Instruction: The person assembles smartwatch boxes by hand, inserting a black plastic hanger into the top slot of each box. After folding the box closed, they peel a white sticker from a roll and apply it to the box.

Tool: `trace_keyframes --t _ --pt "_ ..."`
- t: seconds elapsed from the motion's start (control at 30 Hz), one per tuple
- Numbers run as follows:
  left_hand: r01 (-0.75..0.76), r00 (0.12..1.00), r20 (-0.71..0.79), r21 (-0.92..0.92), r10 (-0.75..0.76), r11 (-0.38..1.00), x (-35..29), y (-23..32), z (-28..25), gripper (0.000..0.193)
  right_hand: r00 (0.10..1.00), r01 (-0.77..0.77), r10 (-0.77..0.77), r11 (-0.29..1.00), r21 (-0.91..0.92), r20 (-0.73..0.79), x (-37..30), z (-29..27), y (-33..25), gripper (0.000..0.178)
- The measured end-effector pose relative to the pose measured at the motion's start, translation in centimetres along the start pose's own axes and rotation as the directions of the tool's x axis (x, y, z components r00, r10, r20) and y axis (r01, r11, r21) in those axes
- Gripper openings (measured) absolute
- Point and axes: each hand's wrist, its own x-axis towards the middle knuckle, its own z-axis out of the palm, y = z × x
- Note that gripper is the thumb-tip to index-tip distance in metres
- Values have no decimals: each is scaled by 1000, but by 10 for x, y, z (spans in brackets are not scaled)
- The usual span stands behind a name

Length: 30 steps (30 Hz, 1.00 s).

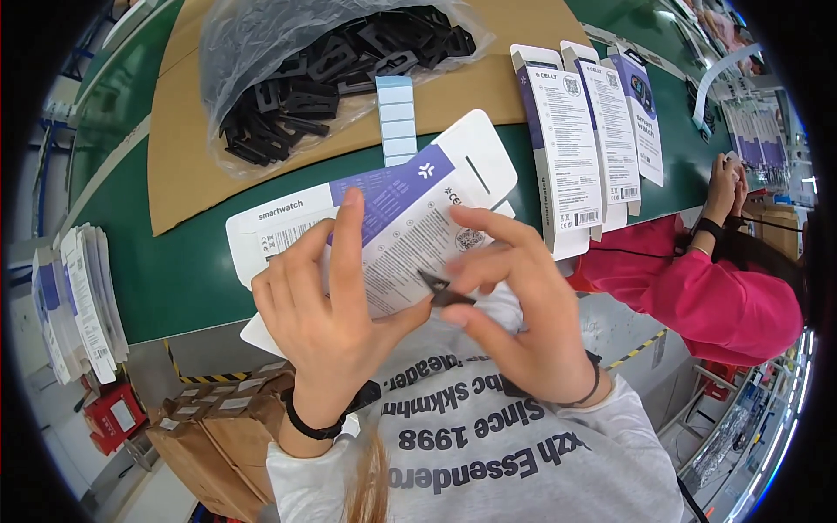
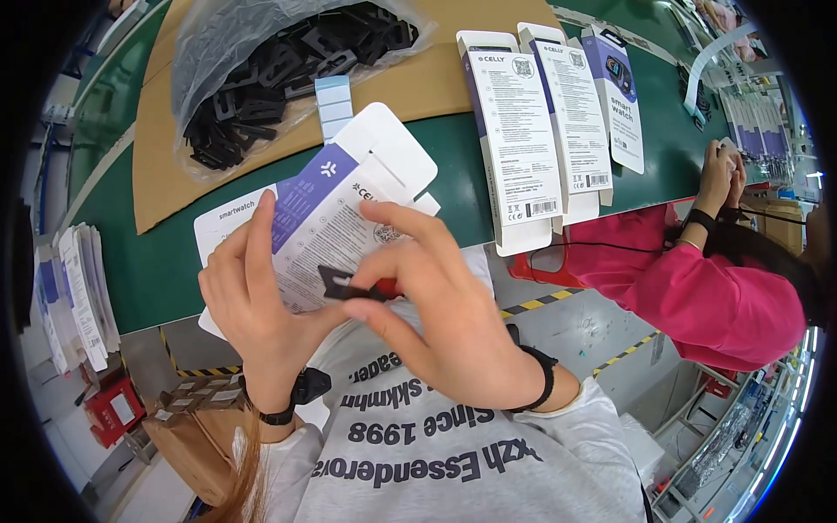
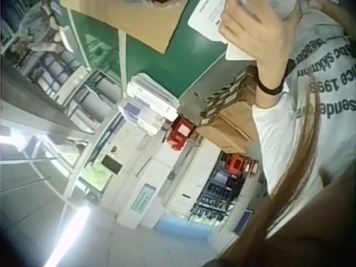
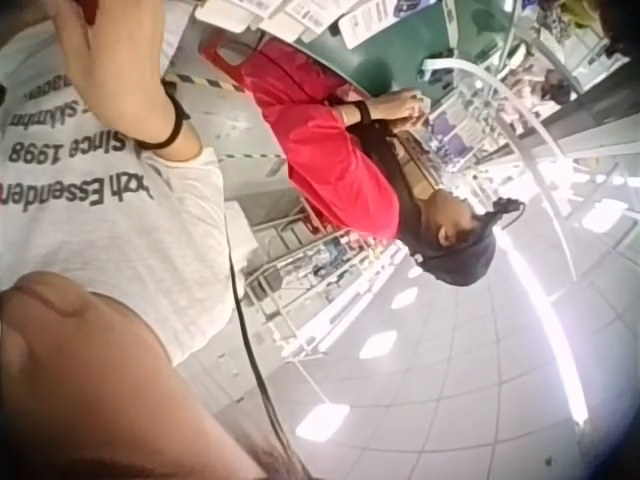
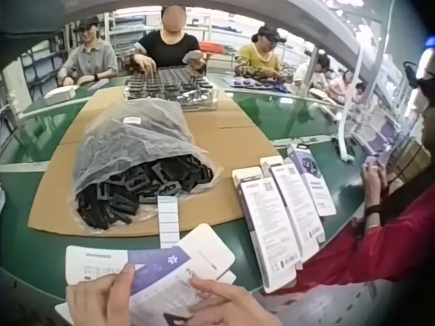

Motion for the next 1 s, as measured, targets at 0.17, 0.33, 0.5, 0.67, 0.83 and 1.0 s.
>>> trace_keyframes --t 0.17,0.33,0.5,0.67,0.83,1.0 --pt "-23 999 -30 42 25 999 -1 4 4 96 981 87 -114 981 -171 -154 3 5 2 24" --pt "-9 1000 -16 119 11 993 -5 9 4 98 986 64 -87 985 -161 -143 4 10 8 26" --pt "0 1000 -30 109 3 994 -4 7 4 99 994 -58 60 998 21 -90 3 8 0 28" --pt "1 996 -92 65 5 998 0 9 9 86 965 85 -139 968 -234 -221 4 8 7 27" --pt "-12 993 -117 132 28 991 3 19 14 84 973 50 -113 954 -297 -200 2 18 20 27" --pt "12 998 -68 115 -4 993 4 21 13 82 979 14 -57 977 -212 -198 -2 7 21 26"
